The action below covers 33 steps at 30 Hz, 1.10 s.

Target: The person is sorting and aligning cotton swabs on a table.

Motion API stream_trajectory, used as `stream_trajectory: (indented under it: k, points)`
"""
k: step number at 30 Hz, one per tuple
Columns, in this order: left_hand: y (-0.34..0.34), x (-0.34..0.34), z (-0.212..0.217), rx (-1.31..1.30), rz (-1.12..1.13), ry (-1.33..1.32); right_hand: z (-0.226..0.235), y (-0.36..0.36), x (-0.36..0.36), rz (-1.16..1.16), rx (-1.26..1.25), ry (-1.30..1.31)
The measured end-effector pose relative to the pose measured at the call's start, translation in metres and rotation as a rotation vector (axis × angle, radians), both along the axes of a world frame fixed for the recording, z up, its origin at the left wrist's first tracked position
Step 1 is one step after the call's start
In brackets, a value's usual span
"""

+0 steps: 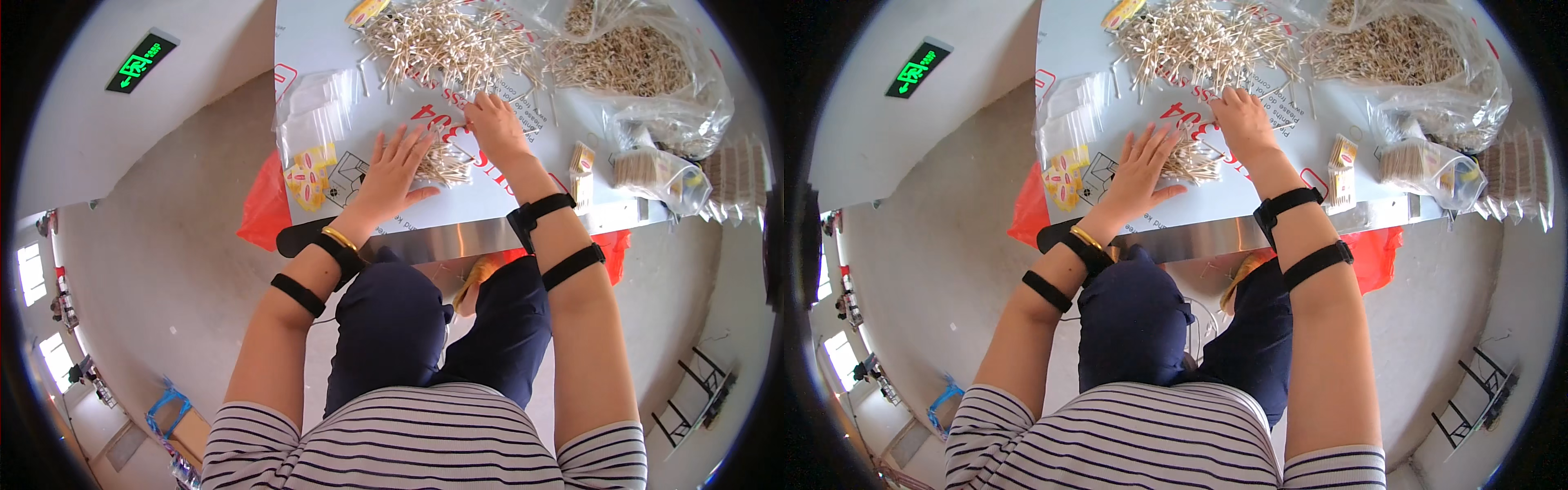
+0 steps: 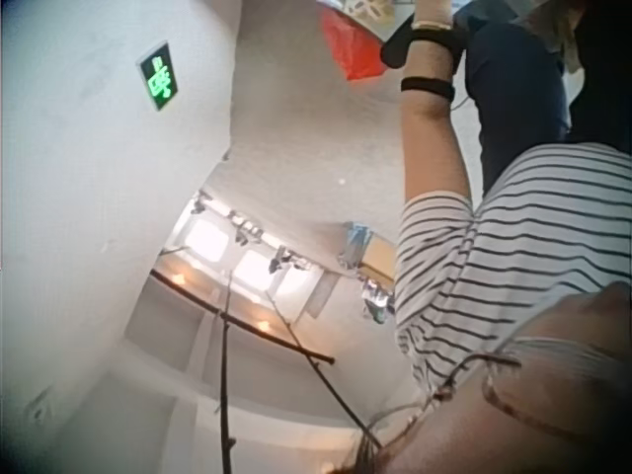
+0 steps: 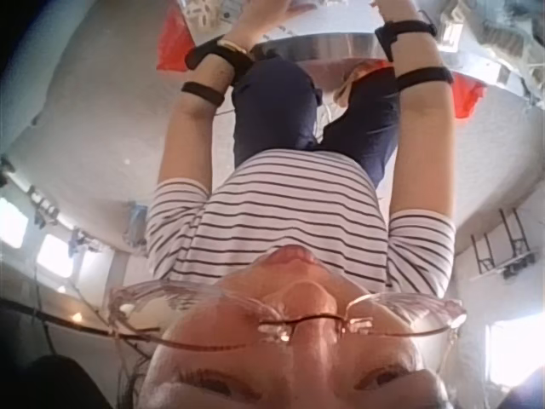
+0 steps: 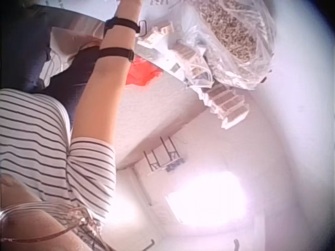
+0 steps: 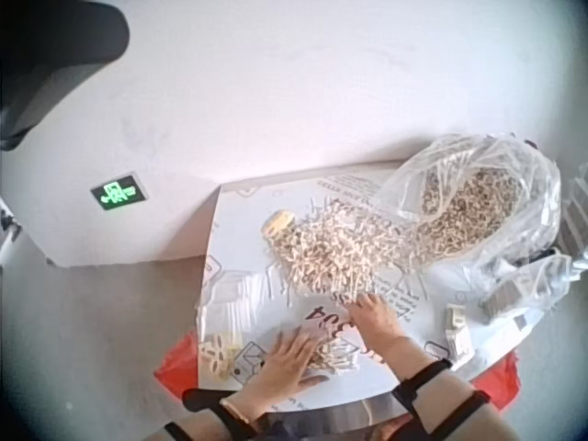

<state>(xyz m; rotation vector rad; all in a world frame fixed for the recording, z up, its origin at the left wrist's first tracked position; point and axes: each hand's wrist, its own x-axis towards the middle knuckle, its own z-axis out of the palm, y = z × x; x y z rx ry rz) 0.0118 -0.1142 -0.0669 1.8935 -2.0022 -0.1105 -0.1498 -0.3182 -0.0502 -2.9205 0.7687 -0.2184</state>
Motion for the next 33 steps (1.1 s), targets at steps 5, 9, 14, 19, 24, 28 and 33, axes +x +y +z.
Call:
stream_trajectory:
  k: [5,9,14,19,24,28,33]
  points:
    - [-0.015,-0.01,-0.004,-0.016,0.01,0.081,-0.006,0.013,0.011,-0.079,0.101,-0.038]
    - [-0.017,0.0,-0.012,-0.037,-0.058,0.177,-0.012,0.027,0.03,0.007,0.192,-0.224]
    - [-0.013,0.003,-0.007,-0.033,0.043,0.179,-0.011,0.035,0.025,-0.021,0.267,-0.239]
    - [-0.03,0.012,-0.006,-0.187,0.009,0.19,-0.021,0.044,0.019,0.092,0.328,-0.283]
    - [-0.025,0.025,-0.007,-0.076,-0.052,0.129,-0.002,0.062,-0.013,0.013,0.371,-0.325]
    - [-0.019,0.026,0.007,0.021,-0.017,0.118,0.001,0.093,-0.027,-0.018,0.234,-0.23]
    - [-0.01,0.04,0.032,0.129,-0.104,0.111,-0.003,0.09,-0.028,-0.045,0.235,-0.153]
